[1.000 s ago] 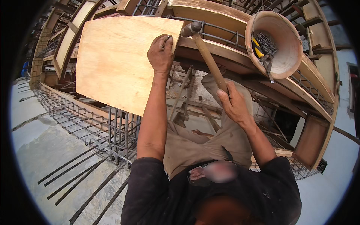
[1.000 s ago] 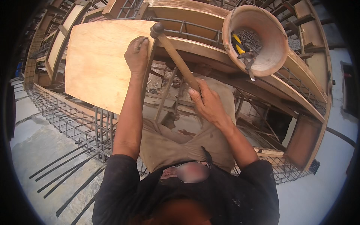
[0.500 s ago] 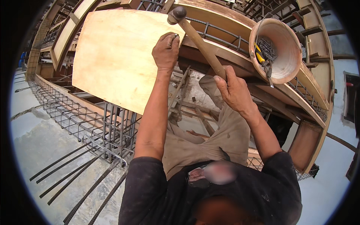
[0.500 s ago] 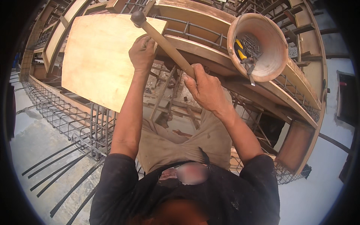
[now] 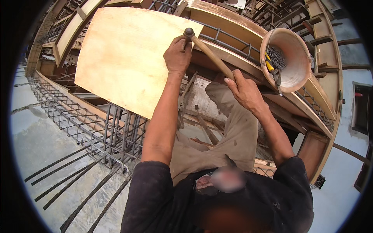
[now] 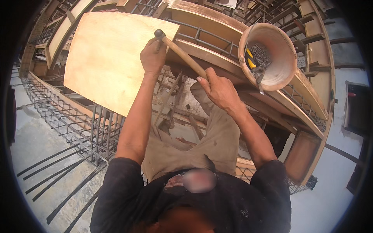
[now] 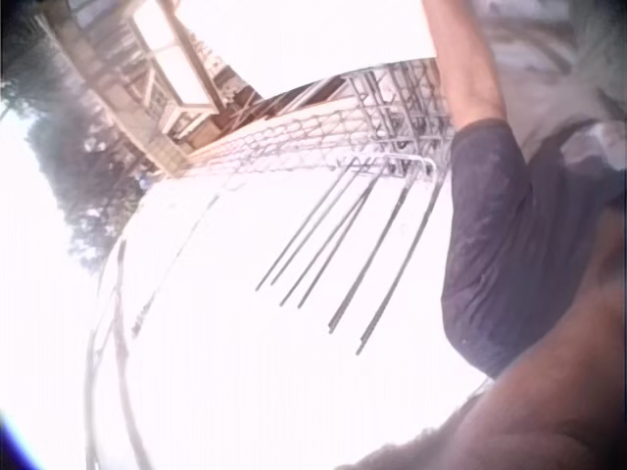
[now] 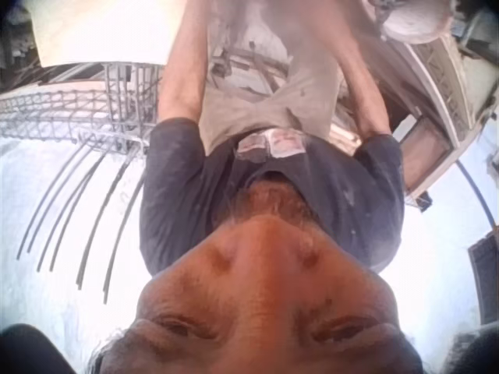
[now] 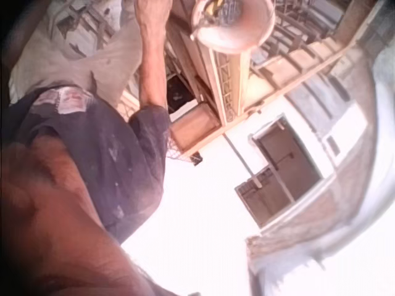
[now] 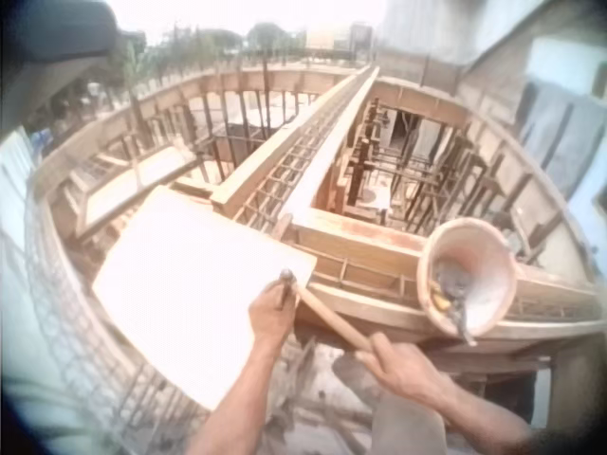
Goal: The person positions wooden boards against a rebar structure and secures them by hammering nails taken from a bucket.
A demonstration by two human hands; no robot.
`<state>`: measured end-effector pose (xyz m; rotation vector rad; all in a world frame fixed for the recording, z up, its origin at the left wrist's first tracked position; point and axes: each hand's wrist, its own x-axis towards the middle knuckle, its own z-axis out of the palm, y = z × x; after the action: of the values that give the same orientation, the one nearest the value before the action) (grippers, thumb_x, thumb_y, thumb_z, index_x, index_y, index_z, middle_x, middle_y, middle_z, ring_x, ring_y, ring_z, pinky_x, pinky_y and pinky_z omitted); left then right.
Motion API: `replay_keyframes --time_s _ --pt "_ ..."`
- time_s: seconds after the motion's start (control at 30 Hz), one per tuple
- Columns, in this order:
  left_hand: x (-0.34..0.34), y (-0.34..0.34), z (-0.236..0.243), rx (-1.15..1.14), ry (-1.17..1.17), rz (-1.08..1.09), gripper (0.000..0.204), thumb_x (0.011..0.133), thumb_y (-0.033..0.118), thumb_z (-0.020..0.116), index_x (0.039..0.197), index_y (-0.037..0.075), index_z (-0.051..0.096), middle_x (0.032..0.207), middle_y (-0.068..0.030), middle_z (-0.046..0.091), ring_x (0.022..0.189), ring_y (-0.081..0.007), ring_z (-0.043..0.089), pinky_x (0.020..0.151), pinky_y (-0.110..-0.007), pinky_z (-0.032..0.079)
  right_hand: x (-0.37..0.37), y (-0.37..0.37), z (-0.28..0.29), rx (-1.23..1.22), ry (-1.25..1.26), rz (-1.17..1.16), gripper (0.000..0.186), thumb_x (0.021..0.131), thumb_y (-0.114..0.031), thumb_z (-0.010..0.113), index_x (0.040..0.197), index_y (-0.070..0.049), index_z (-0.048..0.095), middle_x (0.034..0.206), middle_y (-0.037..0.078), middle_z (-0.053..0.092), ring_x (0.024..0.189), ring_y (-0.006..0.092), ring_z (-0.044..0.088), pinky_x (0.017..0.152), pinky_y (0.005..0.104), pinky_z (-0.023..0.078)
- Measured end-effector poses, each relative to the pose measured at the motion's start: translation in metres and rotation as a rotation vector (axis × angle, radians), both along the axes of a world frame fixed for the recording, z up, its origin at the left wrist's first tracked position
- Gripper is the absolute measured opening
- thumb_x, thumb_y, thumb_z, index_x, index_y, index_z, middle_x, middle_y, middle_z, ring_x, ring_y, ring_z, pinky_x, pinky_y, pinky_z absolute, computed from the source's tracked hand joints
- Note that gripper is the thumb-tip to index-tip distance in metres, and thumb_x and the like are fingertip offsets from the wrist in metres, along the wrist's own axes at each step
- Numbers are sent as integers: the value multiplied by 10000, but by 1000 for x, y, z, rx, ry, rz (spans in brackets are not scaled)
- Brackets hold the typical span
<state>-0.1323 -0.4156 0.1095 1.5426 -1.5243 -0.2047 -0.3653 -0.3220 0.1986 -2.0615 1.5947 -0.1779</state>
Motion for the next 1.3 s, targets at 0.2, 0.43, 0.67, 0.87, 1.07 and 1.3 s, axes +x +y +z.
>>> replay_keyframes --time_s 0.2,0.43,0.67,0.87,1.07,1.3 --pt "3 -1 -7 -158 42 15 130 855 98 631 944 62 719 1006 -94 698 915 -271 683 805 -358 559 15 -9 -1 83 -219 -134 383 1043 -410 463 1069 -30 418 693 284 611 741 522 610 674 587 433" --pt "7 15 -6 42 -106 165 423 851 205 663 1214 -10 635 1207 -169 588 1095 -312 581 914 -423 498 19 -14 -45 111 -160 -164 399 1042 -422 443 1075 -25 421 781 307 645 835 530 624 749 594 464" --pt "4 30 0 119 -666 17 774 834 356 741 1402 -85 454 1423 -221 454 1060 -356 558 890 -441 481 35 -2 -68 98 -419 -233 421 1037 -442 456 1051 -22 431 751 259 643 707 458 662 645 532 515" --pt "-3 30 -6 160 -914 67 750 883 350 686 1436 -82 422 1527 -239 395 1002 -296 541 835 -414 454 93 58 -69 672 -1500 -765 397 1043 -510 427 986 -117 429 625 -9 417 393 77 367 328 255 367" --pt "-5 27 -7 144 -937 93 710 891 358 679 1431 -48 462 1545 -174 410 954 -279 544 810 -399 466 117 56 -72 845 -1745 -910 398 1047 -515 398 965 -127 430 626 -3 421 393 92 372 322 285 380" --pt "-2 29 -7 140 -925 84 688 909 363 655 1432 -43 467 1552 -159 407 919 -280 534 816 -396 462 126 42 -75 844 -1762 -832 390 1047 -508 407 958 -130 430 631 -4 422 395 96 369 327 292 382"
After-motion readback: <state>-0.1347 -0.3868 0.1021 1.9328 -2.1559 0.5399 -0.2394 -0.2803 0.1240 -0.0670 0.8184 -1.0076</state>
